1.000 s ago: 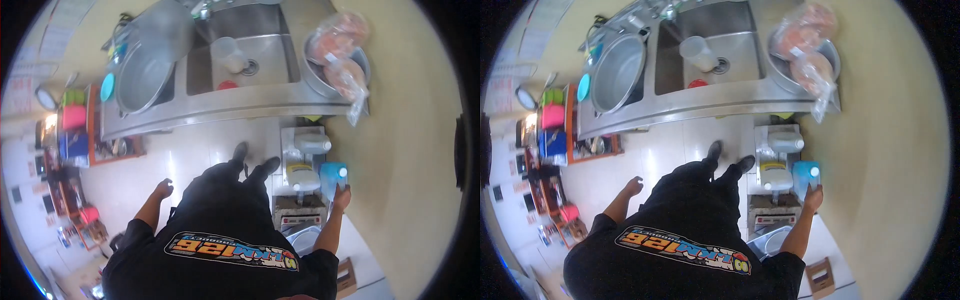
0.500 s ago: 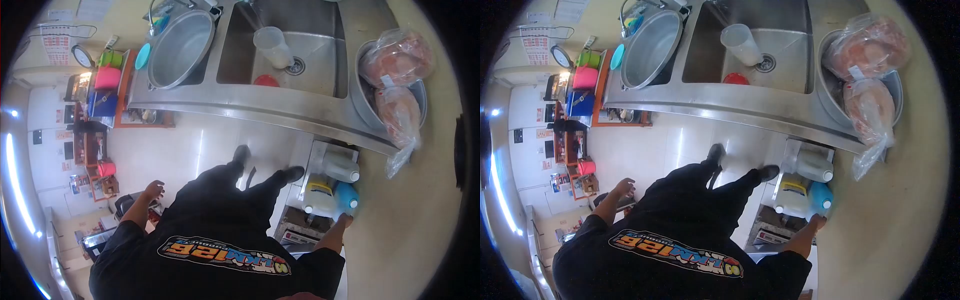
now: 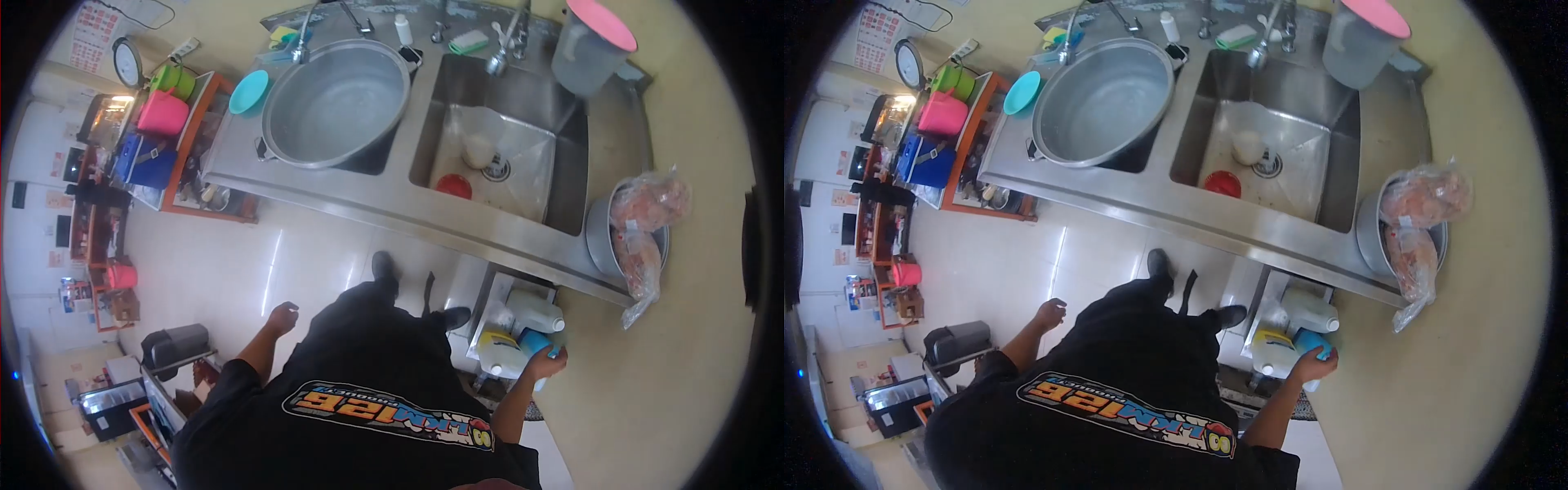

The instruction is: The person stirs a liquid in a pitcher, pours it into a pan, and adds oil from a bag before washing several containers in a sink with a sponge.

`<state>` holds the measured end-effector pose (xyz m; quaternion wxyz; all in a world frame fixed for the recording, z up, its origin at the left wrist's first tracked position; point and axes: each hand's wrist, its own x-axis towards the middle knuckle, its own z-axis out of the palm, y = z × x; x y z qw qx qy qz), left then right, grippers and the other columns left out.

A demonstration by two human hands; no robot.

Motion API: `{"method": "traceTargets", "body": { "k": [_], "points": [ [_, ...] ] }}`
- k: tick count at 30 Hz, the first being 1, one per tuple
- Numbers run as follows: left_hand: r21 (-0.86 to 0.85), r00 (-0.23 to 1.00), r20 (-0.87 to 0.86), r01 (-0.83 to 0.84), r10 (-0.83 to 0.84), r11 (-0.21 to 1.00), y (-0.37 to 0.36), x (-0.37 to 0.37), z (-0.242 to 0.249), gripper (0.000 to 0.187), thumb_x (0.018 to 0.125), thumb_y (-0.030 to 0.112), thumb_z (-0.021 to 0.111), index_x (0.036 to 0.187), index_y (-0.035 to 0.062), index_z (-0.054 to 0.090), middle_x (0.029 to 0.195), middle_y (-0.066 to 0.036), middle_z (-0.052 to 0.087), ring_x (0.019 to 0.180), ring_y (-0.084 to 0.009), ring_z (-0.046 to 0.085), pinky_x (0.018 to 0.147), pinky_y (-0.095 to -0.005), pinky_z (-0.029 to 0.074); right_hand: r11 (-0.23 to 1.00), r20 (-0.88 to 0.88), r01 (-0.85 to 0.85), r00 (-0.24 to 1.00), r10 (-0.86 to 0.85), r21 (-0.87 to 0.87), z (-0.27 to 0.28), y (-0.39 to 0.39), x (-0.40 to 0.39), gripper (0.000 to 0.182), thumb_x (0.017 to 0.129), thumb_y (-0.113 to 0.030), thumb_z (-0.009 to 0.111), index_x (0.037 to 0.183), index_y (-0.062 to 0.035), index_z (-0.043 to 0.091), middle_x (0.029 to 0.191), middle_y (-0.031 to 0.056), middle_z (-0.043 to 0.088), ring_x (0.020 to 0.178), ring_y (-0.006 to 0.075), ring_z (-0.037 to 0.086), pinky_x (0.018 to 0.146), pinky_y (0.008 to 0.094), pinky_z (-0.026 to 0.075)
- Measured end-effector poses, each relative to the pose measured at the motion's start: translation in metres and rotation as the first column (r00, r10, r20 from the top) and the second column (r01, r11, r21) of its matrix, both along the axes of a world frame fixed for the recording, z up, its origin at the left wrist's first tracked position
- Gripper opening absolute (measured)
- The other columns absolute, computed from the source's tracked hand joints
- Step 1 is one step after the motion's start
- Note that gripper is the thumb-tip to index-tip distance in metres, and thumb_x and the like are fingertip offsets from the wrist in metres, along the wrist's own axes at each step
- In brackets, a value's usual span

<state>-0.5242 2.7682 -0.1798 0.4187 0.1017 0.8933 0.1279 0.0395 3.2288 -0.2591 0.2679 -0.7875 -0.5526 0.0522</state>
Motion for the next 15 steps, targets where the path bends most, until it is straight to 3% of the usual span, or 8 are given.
{"method": "traceTargets", "body": {
  "k": [1,2,4,7,9,11,13,15],
  "points": [
    [0.040,0.993,-0.109,0.043,-0.038,0.998,-0.003,-0.017,-0.018,0.024,0.085,0.019,0.058,0.104,0.0048,0.063,0.087,-0.018,0.066,0.081,-0.0244,0.066,0.075,-0.0338,0.054,0.983,-0.069,-0.103,0.991,0.114,0.151,0.005,0.001,-0.029,0.028,0.082,-0.005,0.063,0.109,0.0007,0.058,0.104,0.0169,0.058,0.097,0.0306,0.058,0.085,0.0394,0.049],
    [0.092,0.983,-0.172,0.075,-0.059,0.993,-0.009,-0.038,-0.044,0.023,0.085,0.021,0.058,0.100,0.0049,0.065,0.094,-0.020,0.067,0.090,-0.0303,0.065,0.080,-0.0377,0.052,0.972,-0.205,-0.187,0.955,0.215,0.145,0.025,0.003,-0.062,0.026,0.084,-0.006,0.062,0.109,0.0003,0.058,0.103,0.0152,0.058,0.094,0.0269,0.058,0.083,0.0362,0.049],
    [0.174,0.978,-0.180,0.141,-0.110,0.974,-0.005,-0.077,-0.068,0.023,0.086,0.023,0.058,0.099,0.0053,0.066,0.100,-0.021,0.066,0.092,-0.0326,0.065,0.081,-0.0388,0.052,0.934,-0.433,-0.318,0.828,0.357,0.163,0.062,0.009,-0.136,0.022,0.088,-0.007,0.061,0.109,0.0000,0.058,0.100,0.0114,0.059,0.090,0.0201,0.058,0.080,0.0300,0.048],
    [0.182,0.981,-0.191,0.045,-0.009,0.982,0.018,-0.123,-0.067,0.024,0.086,0.024,0.057,0.098,0.0051,0.066,0.097,-0.019,0.067,0.090,-0.0335,0.065,0.081,-0.0398,0.052,0.831,-0.603,-0.457,0.579,0.549,0.318,0.095,0.028,-0.244,0.018,0.092,-0.009,0.059,0.108,0.0000,0.057,0.095,0.0065,0.060,0.086,0.0141,0.058,0.077,0.0254,0.049],
    [0.219,0.979,-0.197,0.000,0.044,0.976,0.015,-0.152,-0.078,0.023,0.086,0.024,0.057,0.097,0.0053,0.066,0.093,-0.019,0.067,0.088,-0.0344,0.065,0.081,-0.0399,0.052,0.808,-0.737,-0.511,0.416,0.532,0.295,0.126,0.043,-0.316,0.017,0.093,-0.010,0.060,0.107,-0.0005,0.058,0.093,0.0043,0.060,0.085,0.0119,0.058,0.075,0.0247,0.048],
    [0.249,0.978,-0.202,-0.004,0.056,0.969,0.001,-0.175,-0.092,0.023,0.086,0.024,0.058,0.098,0.0052,0.065,0.090,-0.019,0.068,0.084,-0.0335,0.066,0.079,-0.0397,0.053,0.772,-0.764,-0.539,0.324,0.558,0.336,0.162,0.062,-0.385,0.016,0.094,-0.012,0.059,0.107,-0.0011,0.058,0.091,0.0028,0.060,0.083,0.0100,0.058,0.074,0.0246,0.048],
    [0.282,0.979,-0.202,0.024,0.035,0.959,-0.018,-0.193,-0.104,0.024,0.086,0.023,0.058,0.101,0.0050,0.064,0.086,-0.018,0.067,0.080,-0.0308,0.067,0.074,-0.0390,0.054,0.739,-0.720,-0.557,0.325,0.614,0.379,0.174,0.095,-0.430,0.018,0.096,-0.016,0.057,0.107,-0.0016,0.058,0.090,0.0024,0.060,0.081,0.0094,0.057,0.072,0.0240,0.047],
    [0.146,0.975,0.027,-0.224,0.223,0.964,-0.006,-0.194,-0.054,0.029,0.087,0.024,0.059,0.107,0.0032,0.061,0.088,-0.017,0.067,0.074,-0.0248,0.066,0.065,-0.0366,0.055,0.819,-0.781,-0.499,0.376,0.499,0.283,0.214,0.126,-0.469,0.025,0.098,-0.026,0.054,0.106,-0.0027,0.058,0.086,0.0027,0.060,0.080,0.0104,0.059,0.070,0.0248,0.047]
  ]
}}
